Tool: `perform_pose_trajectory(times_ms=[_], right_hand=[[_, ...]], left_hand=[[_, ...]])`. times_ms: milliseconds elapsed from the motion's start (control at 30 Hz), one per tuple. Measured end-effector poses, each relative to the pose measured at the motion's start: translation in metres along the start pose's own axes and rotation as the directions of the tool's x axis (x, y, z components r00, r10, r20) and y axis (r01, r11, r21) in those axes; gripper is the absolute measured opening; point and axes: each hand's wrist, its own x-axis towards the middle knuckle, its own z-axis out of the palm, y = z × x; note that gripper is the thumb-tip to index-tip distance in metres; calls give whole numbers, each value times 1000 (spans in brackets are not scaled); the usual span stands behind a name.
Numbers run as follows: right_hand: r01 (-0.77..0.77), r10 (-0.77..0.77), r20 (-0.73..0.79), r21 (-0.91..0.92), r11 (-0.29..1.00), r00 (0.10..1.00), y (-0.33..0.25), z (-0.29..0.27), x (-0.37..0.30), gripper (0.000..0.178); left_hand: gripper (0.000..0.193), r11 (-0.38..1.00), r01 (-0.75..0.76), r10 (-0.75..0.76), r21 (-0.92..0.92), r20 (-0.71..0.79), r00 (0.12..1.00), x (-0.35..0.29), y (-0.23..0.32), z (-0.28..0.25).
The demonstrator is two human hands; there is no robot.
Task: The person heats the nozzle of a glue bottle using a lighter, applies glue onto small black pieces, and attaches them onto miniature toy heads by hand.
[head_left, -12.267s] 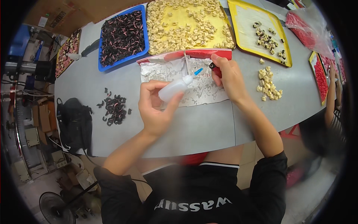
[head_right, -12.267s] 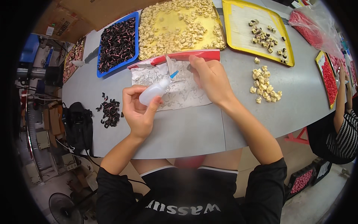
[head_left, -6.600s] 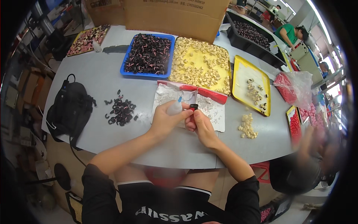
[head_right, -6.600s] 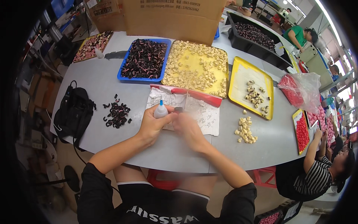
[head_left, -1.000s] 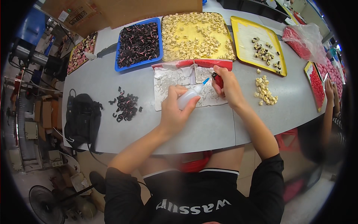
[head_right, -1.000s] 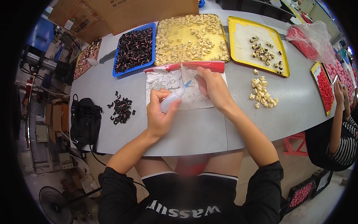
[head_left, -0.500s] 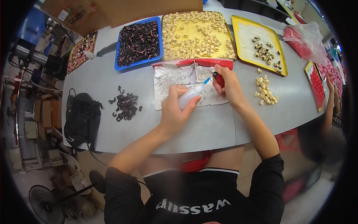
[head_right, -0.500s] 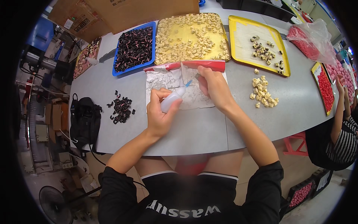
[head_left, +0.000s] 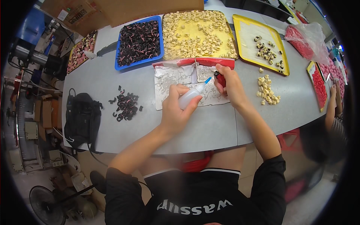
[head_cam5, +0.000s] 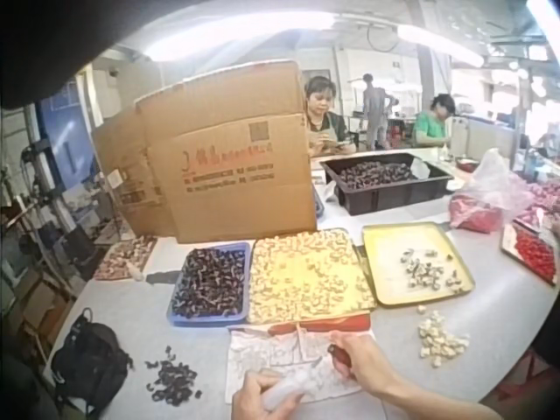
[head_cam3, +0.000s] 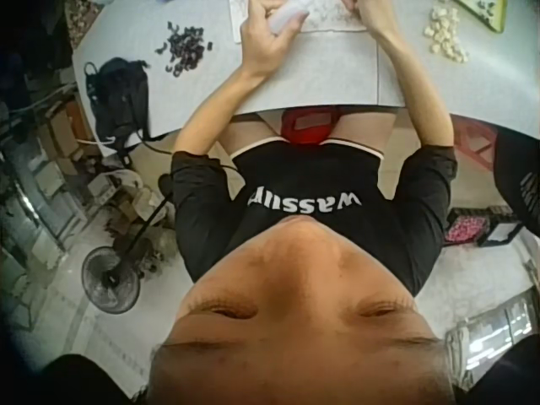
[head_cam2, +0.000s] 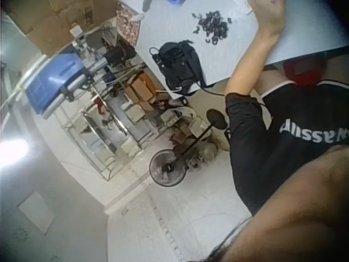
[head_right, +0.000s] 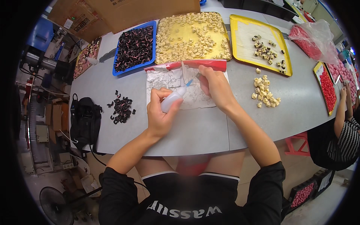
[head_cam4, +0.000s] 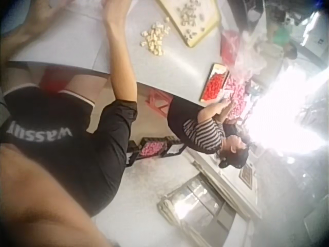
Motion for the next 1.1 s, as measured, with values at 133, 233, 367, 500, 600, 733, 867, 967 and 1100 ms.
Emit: perform_pose_trajectory(times_ms=[133,233,367,500,600,733,867,967,1100], right_hand=[[-3,3,-8,3,1000,1000,-2,1,-1,58],[1,-1,-12,-2,1000,1000,-2,1,-1,59],[2,-2,-7,3,1000,1000,-2,1,-1,59],[8,-8,-7,-3,1000,1000,-2,1,-1,59],[0,0,-1,-5,1000,1000,-1,1,-1,59],[-8,8,-1,8,1000,1000,-2,1,-1,58],[3,-3,-4,16,1000,1000,-1,0,-1,58],[-2,2,-3,14,1000,1000,-2,1,-1,58],[9,-9,11,14,1000,1000,-3,1,-1,58]], left_hand=[[31,1000,0,0,-5,0,1000,0,0,0],[31,1000,2,-2,-9,3,1000,0,0,0],[31,1000,-7,7,-5,1,1000,0,-1,0],[31,1000,0,1,-14,6,1000,1,0,0],[30,1000,-3,3,-12,5,1000,0,-1,0],[30,1000,-17,17,-9,-2,1000,0,-1,0],[31,1000,-14,14,-13,6,1000,1,0,1],[31,1000,-25,25,-3,0,1000,0,-1,0],[31,1000,-25,25,0,-1,1000,1,-2,0]])
